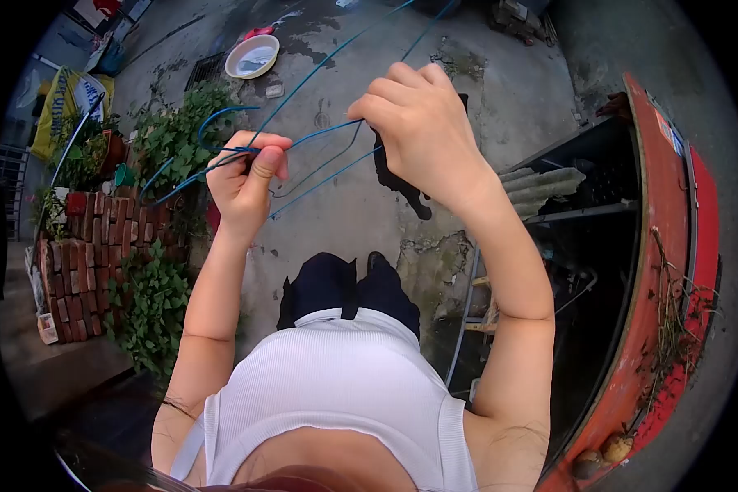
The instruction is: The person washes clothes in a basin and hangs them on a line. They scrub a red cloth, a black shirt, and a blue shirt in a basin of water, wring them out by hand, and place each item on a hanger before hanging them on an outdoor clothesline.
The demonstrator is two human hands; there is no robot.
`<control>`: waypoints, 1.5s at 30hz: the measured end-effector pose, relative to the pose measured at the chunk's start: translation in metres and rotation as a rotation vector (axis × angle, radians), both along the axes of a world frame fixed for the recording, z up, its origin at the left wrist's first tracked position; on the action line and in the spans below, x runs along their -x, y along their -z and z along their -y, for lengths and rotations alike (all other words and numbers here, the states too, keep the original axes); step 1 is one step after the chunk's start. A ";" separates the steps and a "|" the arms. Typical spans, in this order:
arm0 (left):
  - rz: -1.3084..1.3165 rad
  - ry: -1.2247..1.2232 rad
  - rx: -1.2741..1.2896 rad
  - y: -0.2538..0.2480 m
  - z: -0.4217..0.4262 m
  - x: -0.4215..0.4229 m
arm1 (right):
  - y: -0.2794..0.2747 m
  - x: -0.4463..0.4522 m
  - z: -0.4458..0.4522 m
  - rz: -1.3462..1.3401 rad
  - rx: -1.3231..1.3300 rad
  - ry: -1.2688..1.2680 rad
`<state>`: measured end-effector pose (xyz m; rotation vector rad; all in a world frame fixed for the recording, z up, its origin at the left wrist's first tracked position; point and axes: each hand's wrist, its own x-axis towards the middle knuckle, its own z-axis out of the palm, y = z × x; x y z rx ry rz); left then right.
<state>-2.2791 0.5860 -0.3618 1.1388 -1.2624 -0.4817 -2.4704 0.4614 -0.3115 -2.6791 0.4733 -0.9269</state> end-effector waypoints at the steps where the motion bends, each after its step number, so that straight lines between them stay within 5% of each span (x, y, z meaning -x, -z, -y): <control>1: -0.005 -0.014 0.005 0.002 0.012 -0.005 | -0.006 -0.005 0.018 -0.074 0.192 -0.031; 5: -0.041 -0.076 0.057 0.022 0.109 -0.053 | 0.006 -0.052 0.133 0.040 -0.230 -0.171; 13: -0.242 0.140 -0.043 0.010 0.316 -0.189 | -0.004 -0.179 0.329 -0.104 0.009 -0.134; 15: -0.114 0.156 -0.085 -0.012 0.358 -0.234 | -0.022 -0.203 0.375 -0.081 0.054 -0.103; 17: -0.430 0.089 -0.197 0.006 0.397 -0.291 | -0.040 -0.223 0.416 -0.052 0.049 -0.071; 21: -0.888 0.015 0.017 0.045 0.471 -0.378 | -0.062 -0.266 0.508 -0.031 0.135 -0.063; 27: -0.717 -0.272 -0.407 0.109 0.601 -0.396 | -0.072 -0.351 0.628 0.085 0.313 -0.048; 33: -1.163 -0.228 -0.441 0.161 0.743 -0.423 | -0.070 -0.419 0.767 0.090 0.439 -0.104; 35: -1.280 -0.248 -0.423 0.171 0.785 -0.451 | -0.079 -0.439 0.811 0.148 0.299 -0.124; 43: -0.648 -0.200 -0.712 0.132 0.974 -0.483 | -0.082 -0.557 0.959 0.231 0.215 -0.132; 45: -0.586 -0.191 -0.637 0.163 1.028 -0.499 | -0.078 -0.590 0.994 0.245 0.222 -0.137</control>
